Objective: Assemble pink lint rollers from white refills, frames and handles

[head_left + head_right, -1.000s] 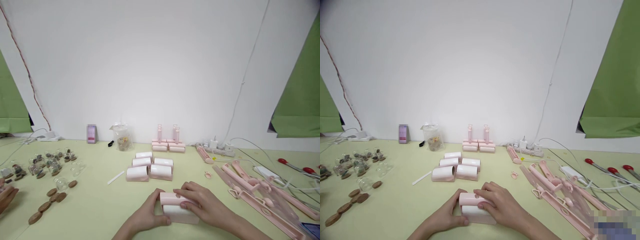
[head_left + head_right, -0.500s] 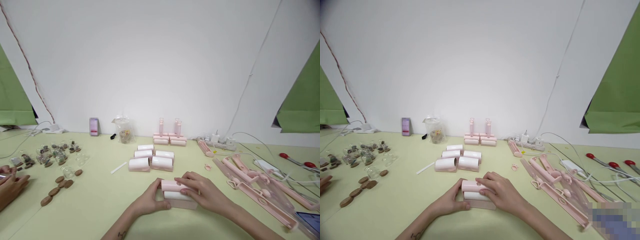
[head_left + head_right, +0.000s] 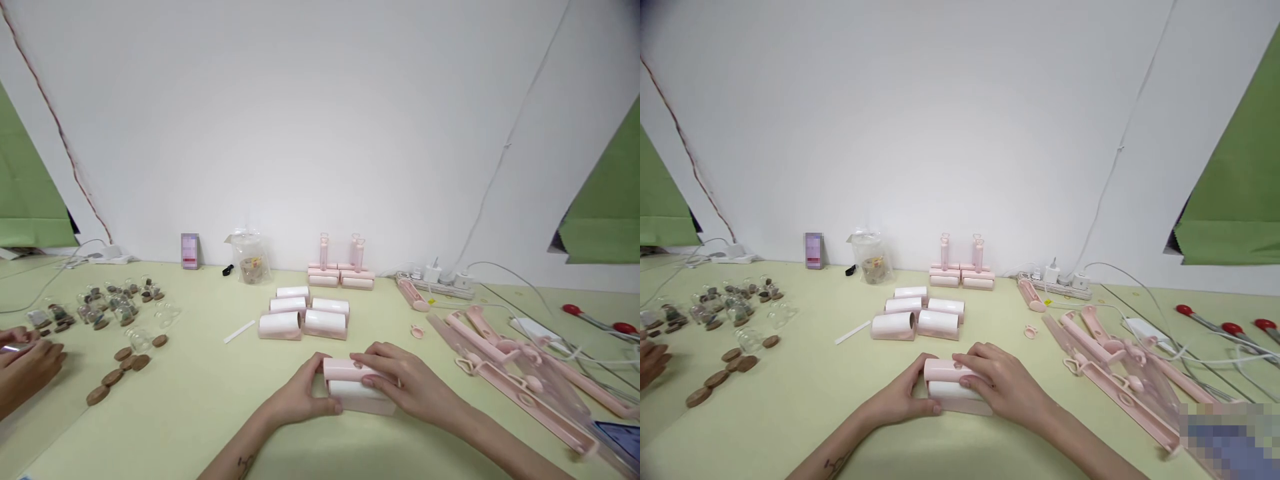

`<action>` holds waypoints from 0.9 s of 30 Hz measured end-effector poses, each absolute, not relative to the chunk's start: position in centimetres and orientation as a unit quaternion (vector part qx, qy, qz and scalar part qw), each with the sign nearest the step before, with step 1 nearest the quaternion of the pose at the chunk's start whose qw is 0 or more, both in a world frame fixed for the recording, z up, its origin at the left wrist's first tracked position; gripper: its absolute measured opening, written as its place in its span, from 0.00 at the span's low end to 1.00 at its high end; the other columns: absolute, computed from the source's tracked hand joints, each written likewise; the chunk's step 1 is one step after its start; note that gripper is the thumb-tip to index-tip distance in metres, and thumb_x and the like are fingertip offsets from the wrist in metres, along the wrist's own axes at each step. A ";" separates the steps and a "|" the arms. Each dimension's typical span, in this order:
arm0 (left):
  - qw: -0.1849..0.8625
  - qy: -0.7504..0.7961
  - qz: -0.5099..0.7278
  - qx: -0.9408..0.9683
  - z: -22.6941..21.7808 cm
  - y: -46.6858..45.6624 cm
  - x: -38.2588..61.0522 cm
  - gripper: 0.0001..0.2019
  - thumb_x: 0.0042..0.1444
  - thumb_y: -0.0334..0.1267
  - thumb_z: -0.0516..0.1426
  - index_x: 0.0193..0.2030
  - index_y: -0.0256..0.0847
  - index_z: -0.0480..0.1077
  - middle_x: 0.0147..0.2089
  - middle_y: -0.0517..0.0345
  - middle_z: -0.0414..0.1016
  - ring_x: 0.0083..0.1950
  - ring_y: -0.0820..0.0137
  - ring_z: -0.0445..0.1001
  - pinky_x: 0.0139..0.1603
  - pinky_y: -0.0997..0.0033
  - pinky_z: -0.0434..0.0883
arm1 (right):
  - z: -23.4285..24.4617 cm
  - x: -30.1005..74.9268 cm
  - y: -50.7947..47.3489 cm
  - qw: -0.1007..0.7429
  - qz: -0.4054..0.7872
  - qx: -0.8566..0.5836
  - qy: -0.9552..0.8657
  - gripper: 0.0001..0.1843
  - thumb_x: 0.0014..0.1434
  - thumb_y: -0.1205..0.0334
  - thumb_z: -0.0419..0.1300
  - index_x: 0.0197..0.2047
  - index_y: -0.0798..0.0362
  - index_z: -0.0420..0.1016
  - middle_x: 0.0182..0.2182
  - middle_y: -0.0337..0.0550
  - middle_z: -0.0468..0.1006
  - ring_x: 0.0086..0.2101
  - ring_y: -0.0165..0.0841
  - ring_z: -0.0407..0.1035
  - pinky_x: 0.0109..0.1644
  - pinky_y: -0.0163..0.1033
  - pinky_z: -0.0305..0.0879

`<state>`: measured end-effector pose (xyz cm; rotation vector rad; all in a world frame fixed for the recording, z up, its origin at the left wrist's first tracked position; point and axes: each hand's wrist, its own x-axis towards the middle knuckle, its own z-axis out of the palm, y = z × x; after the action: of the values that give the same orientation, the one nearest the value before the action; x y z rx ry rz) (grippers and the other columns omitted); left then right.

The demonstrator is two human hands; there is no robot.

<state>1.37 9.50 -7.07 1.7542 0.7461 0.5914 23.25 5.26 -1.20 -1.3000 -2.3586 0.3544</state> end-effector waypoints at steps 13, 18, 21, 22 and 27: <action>0.544 0.304 0.254 0.740 -7.1 9.5 1.3 0.27 0.45 0.37 0.60 0.52 0.42 0.56 0.49 0.56 0.63 0.51 0.63 0.63 0.51 0.65 0.62 | -1.2 23.4 5.5 0.242 0.182 -0.487 -0.819 0.18 0.60 0.55 0.48 0.52 0.47 0.68 0.38 0.44 0.71 0.37 0.34 0.67 0.38 0.36 0.63; 0.549 0.295 0.259 0.738 -6.8 9.5 1.4 0.27 0.44 0.36 0.61 0.52 0.42 0.56 0.51 0.55 0.63 0.53 0.63 0.62 0.52 0.65 0.61 | -0.8 23.7 5.2 0.232 0.178 -0.482 -0.826 0.18 0.60 0.55 0.49 0.52 0.46 0.68 0.38 0.44 0.72 0.37 0.34 0.67 0.38 0.36 0.62; 0.550 0.297 0.257 0.737 -6.6 9.4 1.3 0.27 0.44 0.35 0.61 0.52 0.42 0.57 0.51 0.55 0.63 0.53 0.63 0.61 0.52 0.65 0.60 | -0.2 24.0 5.1 0.228 0.159 -0.479 -0.833 0.17 0.60 0.55 0.49 0.51 0.46 0.68 0.39 0.44 0.72 0.38 0.35 0.66 0.37 0.37 0.62; 0.550 0.299 0.256 0.737 -6.6 9.3 1.3 0.27 0.44 0.35 0.61 0.51 0.42 0.57 0.51 0.55 0.63 0.53 0.63 0.62 0.52 0.65 0.61 | -0.1 24.0 5.1 0.222 0.148 -0.478 -0.837 0.17 0.60 0.56 0.49 0.51 0.46 0.68 0.38 0.44 0.72 0.38 0.35 0.66 0.37 0.37 0.62; 0.554 0.307 0.253 0.731 -6.9 9.4 1.4 0.28 0.44 0.37 0.61 0.52 0.43 0.57 0.52 0.55 0.63 0.53 0.61 0.61 0.51 0.63 0.61 | 0.0 23.6 5.3 0.207 0.122 -0.473 -0.847 0.17 0.60 0.57 0.48 0.50 0.47 0.69 0.38 0.45 0.72 0.37 0.35 0.67 0.36 0.37 0.62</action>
<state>1.36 9.39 -6.86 1.7277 0.7250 0.5978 23.55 5.33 0.01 -1.3179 -2.3590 0.3408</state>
